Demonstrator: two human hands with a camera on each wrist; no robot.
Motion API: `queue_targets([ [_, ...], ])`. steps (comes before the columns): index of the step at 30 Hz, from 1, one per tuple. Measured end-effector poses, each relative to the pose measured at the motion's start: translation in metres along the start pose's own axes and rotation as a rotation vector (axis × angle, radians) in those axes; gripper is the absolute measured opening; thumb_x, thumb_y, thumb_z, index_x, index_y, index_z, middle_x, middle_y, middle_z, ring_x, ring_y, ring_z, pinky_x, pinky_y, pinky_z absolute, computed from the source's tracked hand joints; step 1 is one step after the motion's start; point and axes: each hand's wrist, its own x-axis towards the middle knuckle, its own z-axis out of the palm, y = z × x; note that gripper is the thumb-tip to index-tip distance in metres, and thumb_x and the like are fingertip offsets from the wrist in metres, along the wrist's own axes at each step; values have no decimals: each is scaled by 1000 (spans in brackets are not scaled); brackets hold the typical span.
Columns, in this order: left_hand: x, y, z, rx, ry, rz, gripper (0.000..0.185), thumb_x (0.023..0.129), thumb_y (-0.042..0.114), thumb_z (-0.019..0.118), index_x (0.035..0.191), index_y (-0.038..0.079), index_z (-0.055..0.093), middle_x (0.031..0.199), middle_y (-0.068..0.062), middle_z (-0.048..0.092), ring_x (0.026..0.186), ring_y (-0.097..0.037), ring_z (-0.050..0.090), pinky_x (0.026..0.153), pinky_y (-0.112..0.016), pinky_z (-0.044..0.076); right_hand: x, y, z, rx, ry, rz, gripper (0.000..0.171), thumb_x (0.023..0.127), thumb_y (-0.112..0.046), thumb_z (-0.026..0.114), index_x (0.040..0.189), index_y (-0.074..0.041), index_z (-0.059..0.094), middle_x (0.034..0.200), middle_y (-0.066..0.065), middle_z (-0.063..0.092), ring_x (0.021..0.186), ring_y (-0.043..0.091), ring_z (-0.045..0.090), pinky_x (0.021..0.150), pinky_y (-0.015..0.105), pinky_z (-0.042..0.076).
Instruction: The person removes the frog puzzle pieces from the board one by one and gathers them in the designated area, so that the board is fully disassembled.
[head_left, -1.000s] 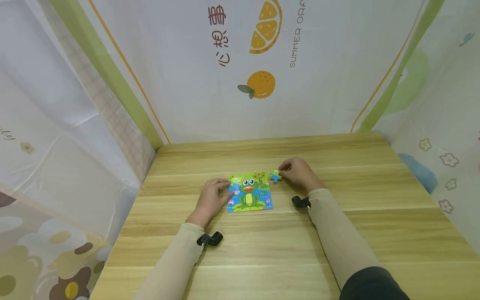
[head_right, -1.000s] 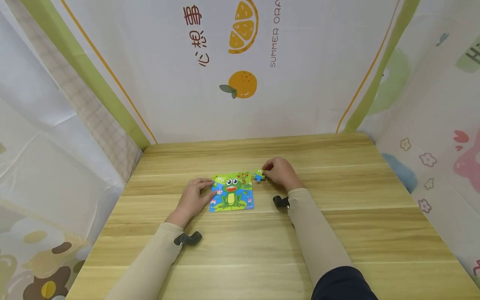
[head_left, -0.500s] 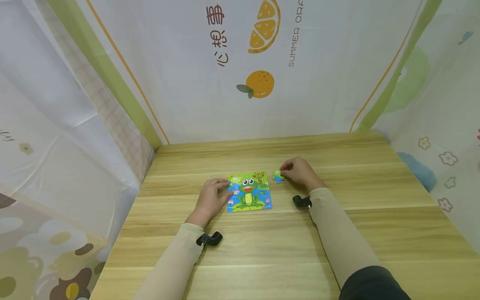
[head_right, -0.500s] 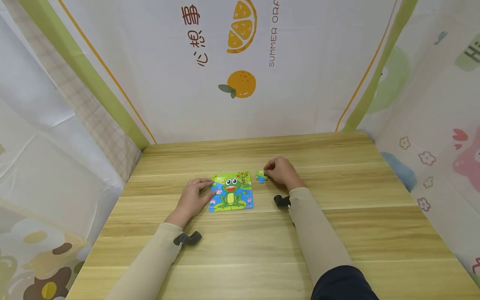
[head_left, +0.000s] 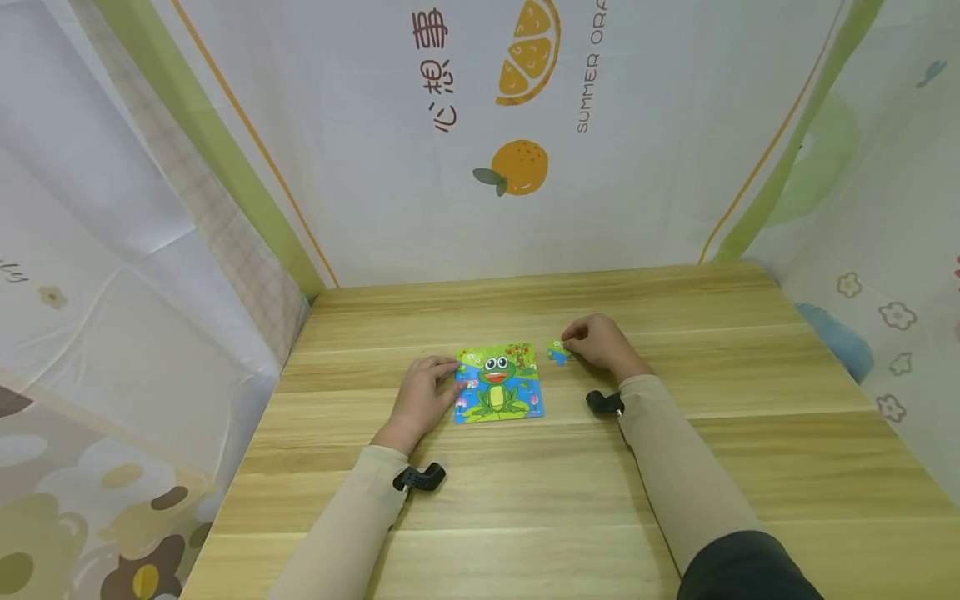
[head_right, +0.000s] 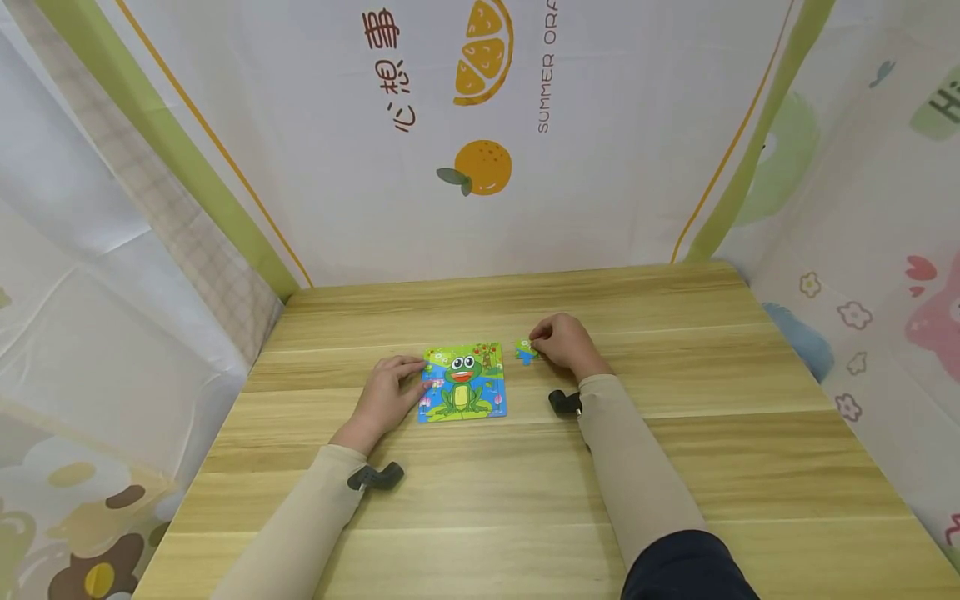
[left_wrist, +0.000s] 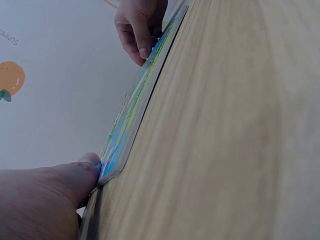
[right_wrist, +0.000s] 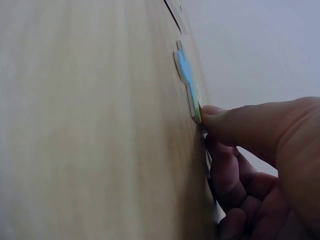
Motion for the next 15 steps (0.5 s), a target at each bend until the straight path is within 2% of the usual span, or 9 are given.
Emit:
queue_targets([
  [15, -1, 1, -1, 14, -7, -15, 42, 88, 38, 70, 121, 12, 68, 125, 6, 59, 120, -18, 46, 104, -37, 37, -1, -3, 0, 12, -7, 18, 7, 90, -16, 68, 95, -14, 73, 95, 3, 67, 90, 22, 58, 84, 39, 48],
])
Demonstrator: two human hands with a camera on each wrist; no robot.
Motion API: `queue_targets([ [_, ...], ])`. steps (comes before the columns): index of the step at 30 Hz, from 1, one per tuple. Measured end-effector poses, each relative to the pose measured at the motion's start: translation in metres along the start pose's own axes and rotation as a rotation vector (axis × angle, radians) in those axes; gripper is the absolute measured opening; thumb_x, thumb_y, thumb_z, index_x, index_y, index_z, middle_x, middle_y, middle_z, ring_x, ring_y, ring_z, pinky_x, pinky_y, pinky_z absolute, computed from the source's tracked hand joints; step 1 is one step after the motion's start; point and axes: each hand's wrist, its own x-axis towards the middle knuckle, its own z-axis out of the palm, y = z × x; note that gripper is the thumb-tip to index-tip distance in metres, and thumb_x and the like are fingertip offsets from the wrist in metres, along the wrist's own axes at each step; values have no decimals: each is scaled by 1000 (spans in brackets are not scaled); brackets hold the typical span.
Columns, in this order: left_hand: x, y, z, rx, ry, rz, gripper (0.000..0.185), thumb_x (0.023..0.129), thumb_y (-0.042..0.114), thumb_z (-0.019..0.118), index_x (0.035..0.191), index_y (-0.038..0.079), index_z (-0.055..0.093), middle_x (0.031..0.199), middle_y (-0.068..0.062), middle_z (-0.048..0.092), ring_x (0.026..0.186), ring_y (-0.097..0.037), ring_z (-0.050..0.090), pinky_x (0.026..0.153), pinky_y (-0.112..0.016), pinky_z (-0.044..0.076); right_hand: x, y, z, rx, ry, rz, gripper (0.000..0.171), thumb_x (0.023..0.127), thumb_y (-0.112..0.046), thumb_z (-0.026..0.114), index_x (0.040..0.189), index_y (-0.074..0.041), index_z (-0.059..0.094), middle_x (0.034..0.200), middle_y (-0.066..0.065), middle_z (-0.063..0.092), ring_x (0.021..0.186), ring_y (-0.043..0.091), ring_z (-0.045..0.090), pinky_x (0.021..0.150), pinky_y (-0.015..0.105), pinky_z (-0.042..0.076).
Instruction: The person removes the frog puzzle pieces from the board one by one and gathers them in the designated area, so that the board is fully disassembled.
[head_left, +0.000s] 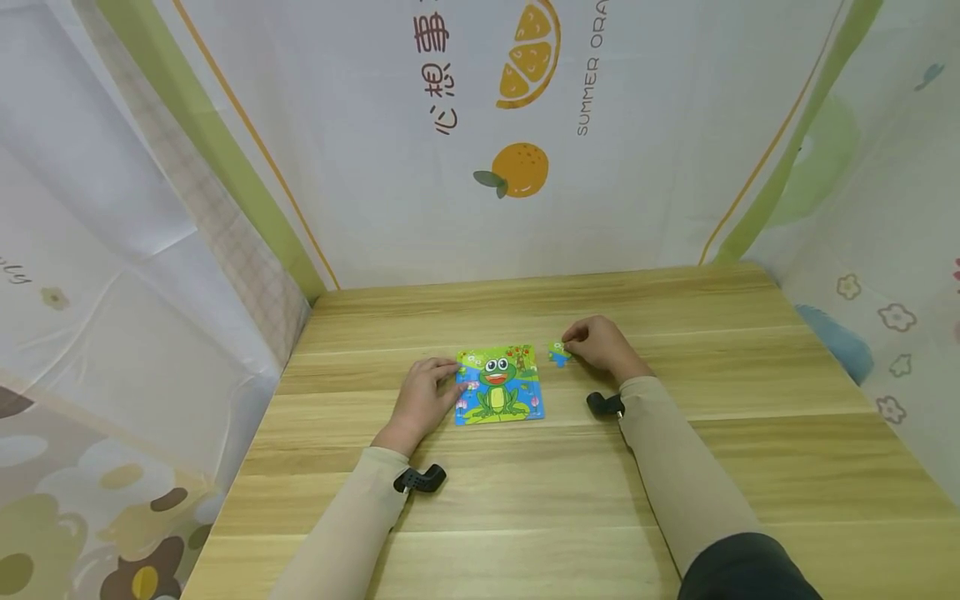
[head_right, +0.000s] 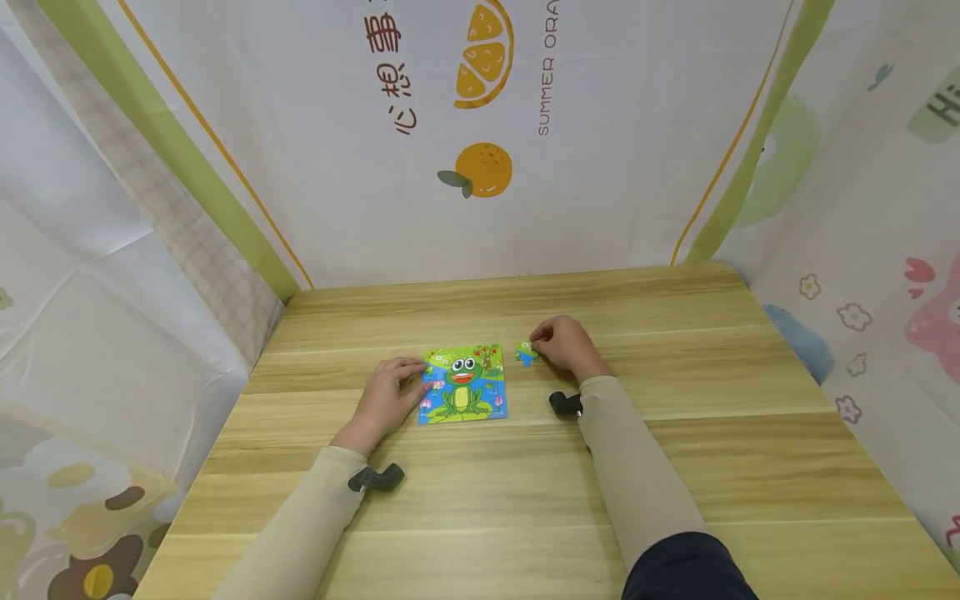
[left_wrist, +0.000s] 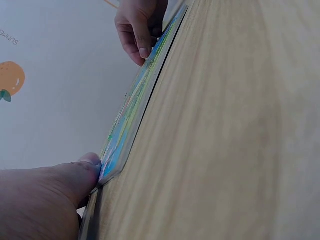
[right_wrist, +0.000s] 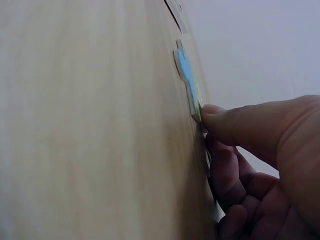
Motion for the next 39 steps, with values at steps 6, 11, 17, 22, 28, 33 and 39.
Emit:
queue_targets([
  [6, -1, -1, 1, -7, 5, 10, 42, 88, 38, 71, 120, 12, 68, 124, 5, 59, 120, -19, 47, 103, -38, 37, -1, 2, 2, 15, -1, 7, 7, 91, -16, 67, 96, -14, 71, 95, 3, 66, 89, 22, 57, 81, 38, 48],
  [11, -2, -1, 3, -1, 4, 12, 42, 88, 39, 71, 120, 13, 68, 124, 5, 59, 120, -19, 47, 103, -39, 37, -1, 3, 2, 25, -4, 16, 6, 91, -17, 67, 96, -14, 70, 94, 3, 65, 88, 22, 57, 81, 37, 48],
  [17, -1, 0, 2, -6, 0, 11, 41, 88, 38, 71, 120, 12, 68, 125, 5, 59, 120, -18, 46, 104, -39, 37, 0, -1, 2, 24, 6, -5, 10, 91, -19, 67, 98, -13, 70, 95, 3, 65, 89, 22, 57, 81, 38, 48],
  [22, 0, 1, 0, -8, -4, 9, 41, 88, 37, 71, 120, 11, 68, 125, 3, 59, 120, -20, 46, 104, -40, 37, 0, -10, 4, 28, 11, -35, 12, 91, -19, 67, 99, -11, 70, 93, 4, 64, 87, 22, 57, 77, 37, 49],
  [28, -1, 2, 0, -6, -9, 7, 42, 88, 37, 71, 120, 10, 68, 125, 2, 59, 120, -20, 47, 103, -40, 37, 1, -23, 12, 24, 9, -69, 11, 90, -18, 68, 98, -11, 69, 90, 3, 64, 85, 21, 57, 75, 35, 49],
  [33, -1, 2, 0, -9, -5, 11, 42, 87, 37, 72, 120, 10, 68, 125, 2, 59, 120, -21, 47, 103, -40, 37, 1, -36, 20, -4, -10, -117, 11, 90, -19, 68, 98, -12, 70, 90, 1, 63, 84, 20, 57, 74, 35, 49],
  [39, 0, 0, 0, -22, 19, 26, 40, 88, 36, 71, 119, 11, 68, 122, 2, 60, 117, -20, 48, 101, -40, 39, 2, -51, 31, -12, -34, -155, 9, 88, -17, 69, 96, -13, 70, 87, 0, 63, 81, 19, 57, 71, 33, 50],
])
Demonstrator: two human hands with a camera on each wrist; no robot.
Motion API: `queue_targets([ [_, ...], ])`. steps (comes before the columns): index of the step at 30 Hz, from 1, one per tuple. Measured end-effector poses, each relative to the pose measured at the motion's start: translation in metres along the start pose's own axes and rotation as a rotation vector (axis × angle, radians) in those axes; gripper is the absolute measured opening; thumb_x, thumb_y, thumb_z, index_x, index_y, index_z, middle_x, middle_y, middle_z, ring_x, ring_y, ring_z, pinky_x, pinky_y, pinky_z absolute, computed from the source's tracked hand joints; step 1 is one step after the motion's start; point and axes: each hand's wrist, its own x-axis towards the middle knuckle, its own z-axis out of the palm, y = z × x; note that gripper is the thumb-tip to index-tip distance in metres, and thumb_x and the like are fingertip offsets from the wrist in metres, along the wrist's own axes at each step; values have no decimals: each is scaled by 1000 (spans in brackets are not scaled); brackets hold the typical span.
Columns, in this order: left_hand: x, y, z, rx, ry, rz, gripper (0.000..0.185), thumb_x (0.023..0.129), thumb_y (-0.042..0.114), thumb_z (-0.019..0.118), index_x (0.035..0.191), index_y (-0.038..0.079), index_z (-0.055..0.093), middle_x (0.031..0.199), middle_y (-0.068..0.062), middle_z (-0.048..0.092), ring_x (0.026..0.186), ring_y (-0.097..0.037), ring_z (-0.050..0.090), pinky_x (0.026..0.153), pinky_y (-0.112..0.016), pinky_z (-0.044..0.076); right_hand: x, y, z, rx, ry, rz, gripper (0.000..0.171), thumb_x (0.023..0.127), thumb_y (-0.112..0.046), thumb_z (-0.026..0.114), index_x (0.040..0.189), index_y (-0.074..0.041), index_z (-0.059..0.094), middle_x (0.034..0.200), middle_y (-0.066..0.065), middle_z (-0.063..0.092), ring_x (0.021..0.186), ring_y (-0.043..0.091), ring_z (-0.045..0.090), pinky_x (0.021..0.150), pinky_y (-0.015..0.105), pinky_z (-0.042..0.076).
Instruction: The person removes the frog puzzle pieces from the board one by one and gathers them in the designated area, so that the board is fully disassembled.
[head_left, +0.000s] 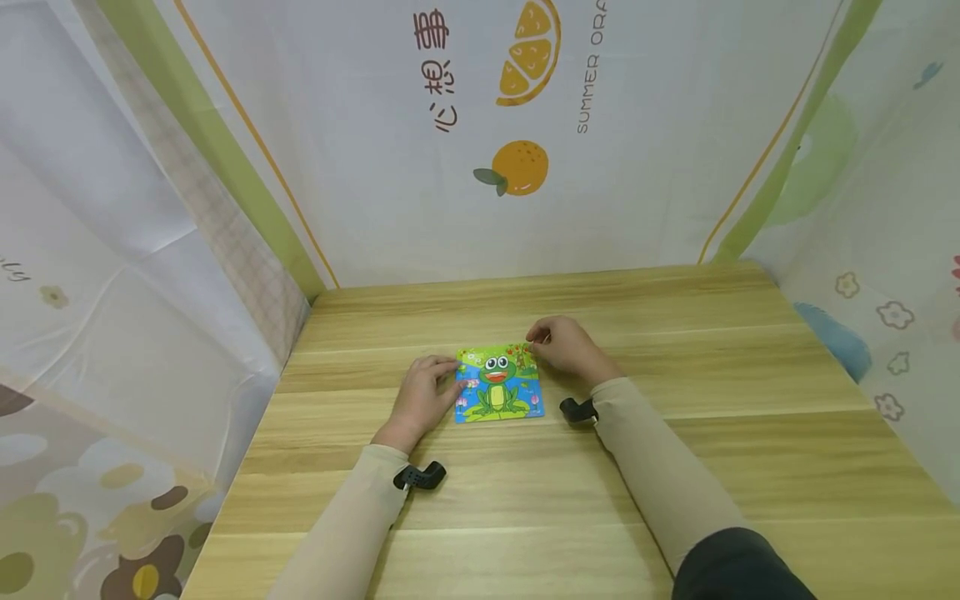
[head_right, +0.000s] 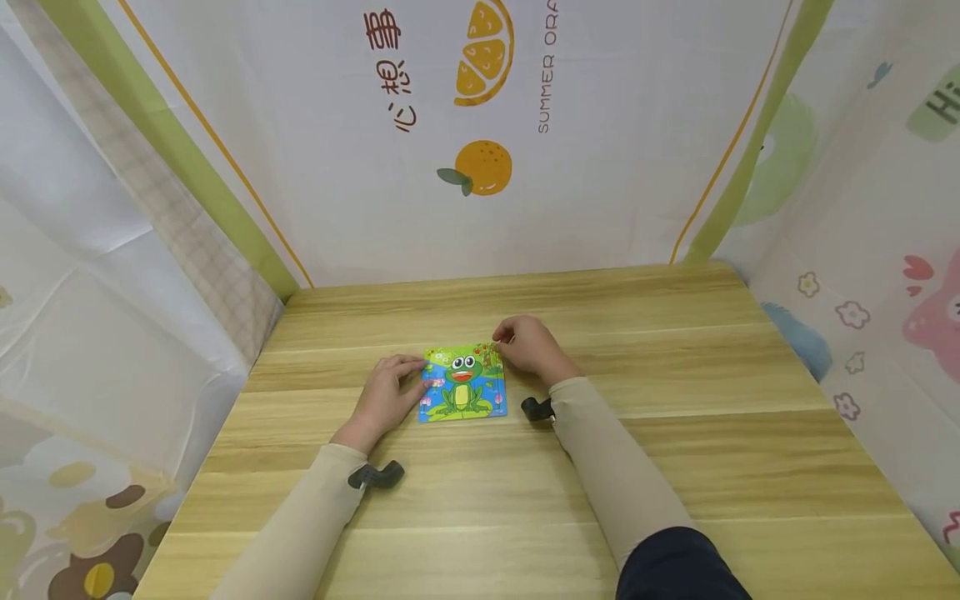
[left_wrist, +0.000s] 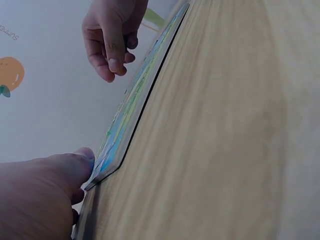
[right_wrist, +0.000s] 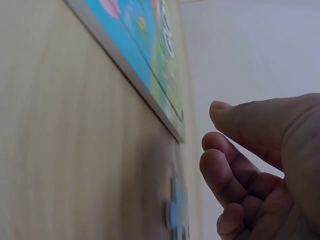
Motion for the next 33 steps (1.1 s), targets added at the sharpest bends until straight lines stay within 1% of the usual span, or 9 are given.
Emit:
queue_targets([
  [8, 0, 2, 0, -23, 32, 3, 33, 89, 34, 70, 117, 16, 69, 119, 7, 59, 112, -17, 50, 96, -38, 43, 5, -11, 13, 1, -35, -12, 6, 88, -17, 69, 93, -14, 71, 86, -2, 63, 80, 18, 57, 70, 32, 50],
  [15, 3, 8, 5, -50, 31, 76, 28, 86, 35, 73, 109, 18, 72, 109, 10, 60, 103, -14, 52, 90, -37, 45, 9, -13, 23, 13, -47, -8, 6, 88, -18, 72, 93, -14, 71, 85, -3, 64, 79, 16, 58, 69, 30, 51],
  [20, 5, 12, 8, -67, 32, 98, 23, 86, 31, 75, 105, 18, 74, 105, 9, 61, 100, -12, 52, 88, -36, 43, 10, -16, 25, 7, -39, -23, 6, 87, -18, 72, 92, -14, 71, 84, -3, 64, 78, 16, 58, 69, 30, 51],
  [24, 5, 16, 9, -59, 25, 122, 22, 86, 29, 75, 105, 18, 74, 101, 9, 61, 96, -12, 53, 87, -38, 43, 11, -19, 26, 9, -34, -29, 6, 87, -16, 72, 92, -13, 71, 83, -3, 64, 78, 16, 59, 69, 31, 51],
  [28, 4, 21, 10, -52, 11, 145, 24, 85, 30, 76, 106, 19, 75, 99, 9, 61, 94, -12, 54, 89, -41, 42, 12, -19, 29, 8, -40, -33, 8, 87, -15, 72, 94, -13, 72, 85, -4, 64, 80, 15, 59, 72, 31, 51],
  [30, 4, 22, 11, -44, -3, 151, 25, 84, 31, 76, 107, 20, 75, 100, 9, 60, 95, -12, 54, 88, -40, 41, 13, -19, 30, 0, -47, -37, 8, 87, -16, 72, 95, -13, 72, 86, -4, 64, 81, 15, 59, 73, 31, 51],
  [33, 4, 23, 12, -21, -22, 149, 26, 85, 33, 76, 108, 23, 74, 98, 9, 59, 93, -9, 52, 84, -37, 39, 13, -19, 32, -14, -58, -42, 9, 87, -17, 72, 96, -14, 72, 87, -5, 64, 82, 15, 58, 74, 31, 51],
])
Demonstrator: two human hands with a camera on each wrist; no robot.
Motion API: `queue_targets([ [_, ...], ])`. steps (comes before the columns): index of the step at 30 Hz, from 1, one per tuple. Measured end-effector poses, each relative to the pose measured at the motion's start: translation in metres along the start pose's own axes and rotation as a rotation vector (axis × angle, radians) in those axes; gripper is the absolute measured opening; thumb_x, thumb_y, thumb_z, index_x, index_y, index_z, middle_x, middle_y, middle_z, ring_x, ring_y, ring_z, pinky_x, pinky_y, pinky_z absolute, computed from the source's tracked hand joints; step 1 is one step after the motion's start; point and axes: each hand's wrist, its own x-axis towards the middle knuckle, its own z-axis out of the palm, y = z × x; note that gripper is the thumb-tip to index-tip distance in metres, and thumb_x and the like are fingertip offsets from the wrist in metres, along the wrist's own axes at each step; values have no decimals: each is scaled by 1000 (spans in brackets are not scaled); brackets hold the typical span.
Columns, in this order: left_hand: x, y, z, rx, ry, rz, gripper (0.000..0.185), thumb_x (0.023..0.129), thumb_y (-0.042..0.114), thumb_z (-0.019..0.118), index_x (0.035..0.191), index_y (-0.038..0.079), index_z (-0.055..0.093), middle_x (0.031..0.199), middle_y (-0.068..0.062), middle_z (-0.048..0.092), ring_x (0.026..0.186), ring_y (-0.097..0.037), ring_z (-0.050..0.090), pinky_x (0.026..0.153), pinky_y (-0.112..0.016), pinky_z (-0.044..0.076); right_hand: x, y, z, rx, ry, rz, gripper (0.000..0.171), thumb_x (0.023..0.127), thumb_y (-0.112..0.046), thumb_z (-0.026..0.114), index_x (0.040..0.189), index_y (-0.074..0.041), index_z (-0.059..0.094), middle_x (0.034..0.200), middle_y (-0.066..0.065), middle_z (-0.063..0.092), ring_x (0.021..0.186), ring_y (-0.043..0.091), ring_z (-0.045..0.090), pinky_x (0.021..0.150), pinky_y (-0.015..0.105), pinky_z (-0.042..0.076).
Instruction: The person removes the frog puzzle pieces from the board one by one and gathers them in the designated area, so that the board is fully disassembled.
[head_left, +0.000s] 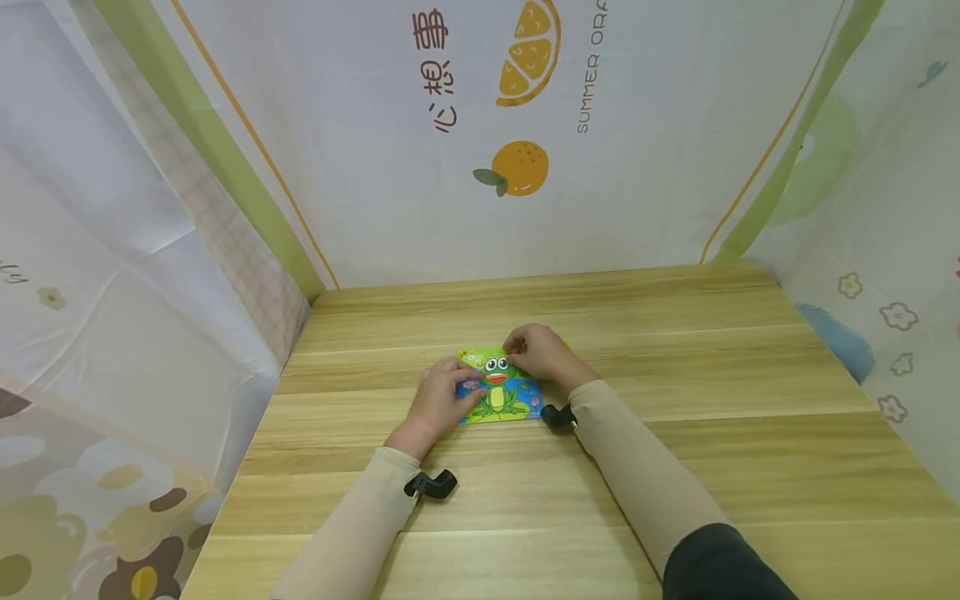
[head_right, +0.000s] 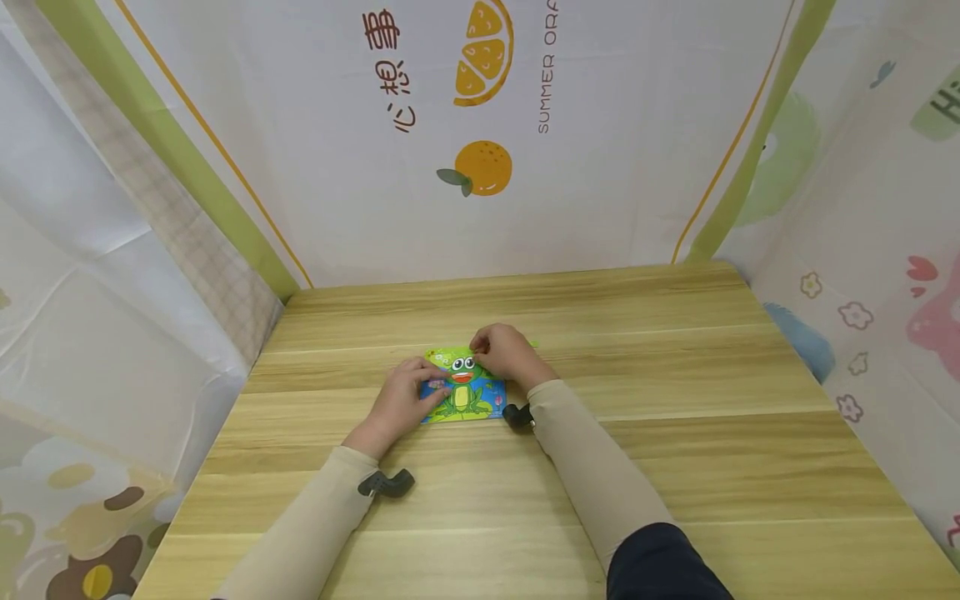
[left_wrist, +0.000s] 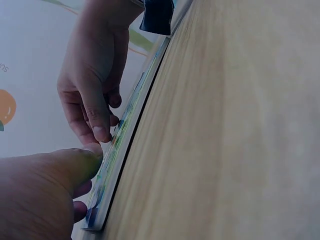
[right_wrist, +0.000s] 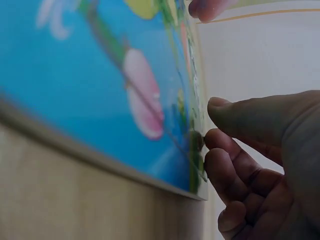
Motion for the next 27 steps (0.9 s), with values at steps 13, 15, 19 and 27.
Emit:
queue_targets([
  [13, -1, -2, 1, 26, -27, 15, 25, 85, 34, 75, 107, 22, 75, 106, 9, 60, 103, -11, 51, 89, -37, 38, 6, 3, 6, -44, -31, 35, 10, 88, -23, 73, 97, -19, 71, 89, -6, 63, 85, 12, 57, 78, 29, 50],
  [15, 0, -2, 1, 33, -32, 17, 23, 86, 34, 74, 106, 23, 75, 107, 10, 60, 103, -11, 50, 90, -37, 38, 6, 3, 6, -44, -42, 38, 12, 88, -23, 73, 99, -19, 71, 90, -6, 62, 86, 13, 57, 79, 30, 49],
  [19, 0, -1, 1, 49, -46, 12, 23, 86, 34, 73, 106, 23, 75, 108, 10, 58, 104, -11, 50, 91, -37, 37, 6, 2, 3, -39, -70, 33, 15, 88, -23, 73, 101, -17, 71, 91, -5, 63, 87, 14, 57, 80, 31, 50],
  [27, -1, 0, 1, 68, -60, 6, 24, 88, 34, 72, 109, 24, 75, 106, 10, 55, 101, -10, 48, 88, -35, 37, 8, 0, -7, -56, -135, -2, 17, 86, -19, 75, 101, -13, 70, 87, -2, 63, 83, 16, 57, 76, 31, 50],
])
